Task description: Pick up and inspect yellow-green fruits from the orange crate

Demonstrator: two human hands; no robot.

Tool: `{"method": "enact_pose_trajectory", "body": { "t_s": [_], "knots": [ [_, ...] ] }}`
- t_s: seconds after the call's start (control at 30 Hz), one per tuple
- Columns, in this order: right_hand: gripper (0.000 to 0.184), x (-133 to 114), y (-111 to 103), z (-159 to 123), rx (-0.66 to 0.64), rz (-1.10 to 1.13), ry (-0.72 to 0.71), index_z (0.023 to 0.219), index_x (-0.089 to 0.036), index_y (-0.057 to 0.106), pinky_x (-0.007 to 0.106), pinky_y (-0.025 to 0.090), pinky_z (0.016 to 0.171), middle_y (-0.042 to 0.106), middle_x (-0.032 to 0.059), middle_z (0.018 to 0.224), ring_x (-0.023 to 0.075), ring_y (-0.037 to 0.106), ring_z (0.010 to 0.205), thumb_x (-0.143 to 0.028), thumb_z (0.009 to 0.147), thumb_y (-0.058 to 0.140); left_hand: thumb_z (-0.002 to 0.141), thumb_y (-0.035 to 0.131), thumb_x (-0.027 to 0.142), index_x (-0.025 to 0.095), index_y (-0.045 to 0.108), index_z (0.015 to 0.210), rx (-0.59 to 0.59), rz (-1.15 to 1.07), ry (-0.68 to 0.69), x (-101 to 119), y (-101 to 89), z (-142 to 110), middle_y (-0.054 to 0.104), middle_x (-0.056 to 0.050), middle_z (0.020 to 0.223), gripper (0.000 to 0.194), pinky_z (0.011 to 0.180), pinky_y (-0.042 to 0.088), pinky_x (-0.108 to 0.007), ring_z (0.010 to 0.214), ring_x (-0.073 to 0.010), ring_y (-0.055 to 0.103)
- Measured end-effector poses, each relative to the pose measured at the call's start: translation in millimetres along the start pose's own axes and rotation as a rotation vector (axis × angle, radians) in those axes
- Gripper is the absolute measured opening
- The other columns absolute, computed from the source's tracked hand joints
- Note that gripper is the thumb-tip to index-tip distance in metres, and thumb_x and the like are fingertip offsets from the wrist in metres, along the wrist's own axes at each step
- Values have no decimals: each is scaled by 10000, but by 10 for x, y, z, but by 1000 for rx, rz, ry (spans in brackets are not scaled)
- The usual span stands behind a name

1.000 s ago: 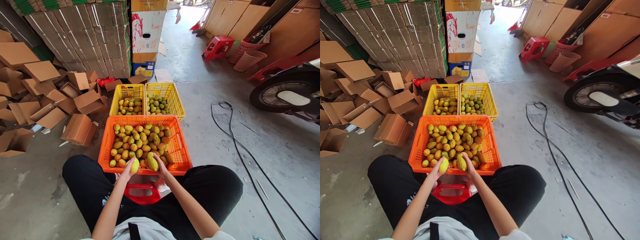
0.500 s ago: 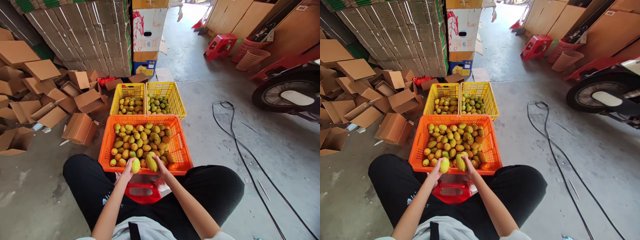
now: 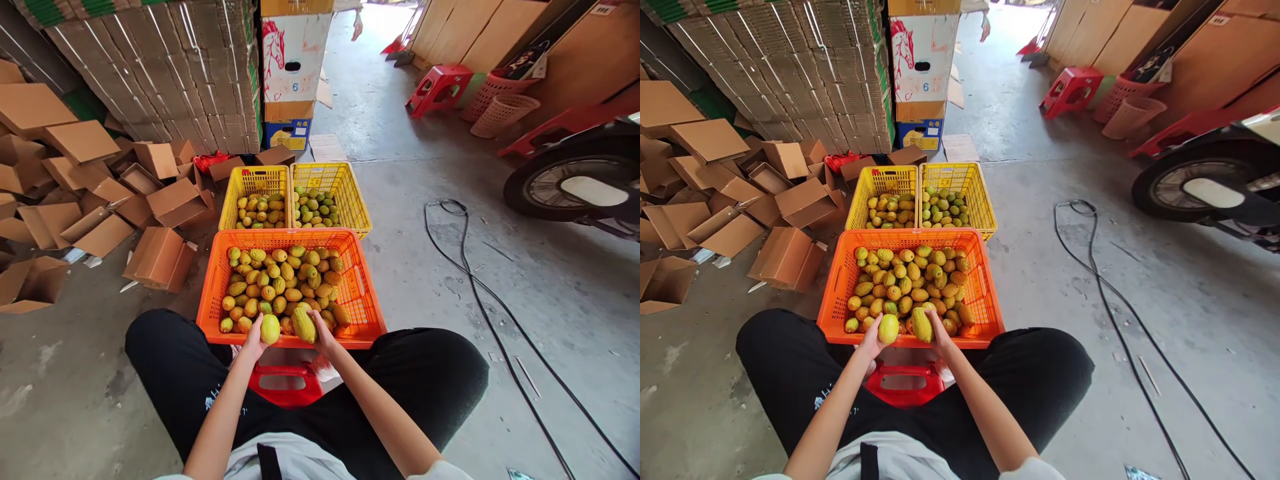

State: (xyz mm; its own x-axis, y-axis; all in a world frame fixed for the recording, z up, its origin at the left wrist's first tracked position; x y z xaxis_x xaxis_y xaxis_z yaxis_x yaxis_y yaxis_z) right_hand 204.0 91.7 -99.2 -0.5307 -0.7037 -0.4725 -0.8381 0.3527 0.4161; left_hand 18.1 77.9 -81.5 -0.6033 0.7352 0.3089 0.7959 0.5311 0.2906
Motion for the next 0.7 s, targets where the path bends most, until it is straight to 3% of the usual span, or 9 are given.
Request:
{"method": "enact_pose_trajectory", "body": {
  "t_s": [0.17,0.3,0.43,0.7],
  "knots": [
    [417,-52,37,-27,-25,-27,-59,938,-231,713,349,597,761,791,58,905,277,755,943,-509,664,861,1051,531,445,99,658,1127,20,-4,52,21,-24,16,774,-126,825,376,659,670,-346,735,-238,786],
    [386,-41,27,-32,-5,-27,-31,929,-230,717,342,599,747,793,54,880,273,759,927,-507,678,815,936,756,368,136,624,1032,-3,47,174,47,-17,32,736,-64,771,283,616,650,-289,630,-186,747],
    [355,-35,-12,-17,35,-9,-14,910,-244,700,361,601,717,794,55,857,289,768,909,-535,710,738,764,920,225,180,583,1043,27,91,214,17,-48,34,745,-47,823,440,604,640,-263,659,-184,756],
    [379,-39,-26,6,36,-42,-23,847,-265,658,404,602,741,773,70,813,324,764,911,-602,682,713,815,851,235,185,622,939,45,-11,212,79,-31,-54,730,-34,809,265,710,686,-321,740,-185,753]
  ]
}}
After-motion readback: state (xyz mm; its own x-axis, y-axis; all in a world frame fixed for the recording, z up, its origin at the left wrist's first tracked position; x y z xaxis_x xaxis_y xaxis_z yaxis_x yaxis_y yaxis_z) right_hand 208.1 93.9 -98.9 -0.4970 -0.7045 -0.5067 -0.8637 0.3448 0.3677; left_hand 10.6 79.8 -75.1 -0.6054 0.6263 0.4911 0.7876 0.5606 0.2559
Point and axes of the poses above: each hand's wrist, its own z-axis towards the middle knuckle, its own y-axis out of the palm, x = y × z, the point moved 6 cm from there along z, towards the middle knuckle
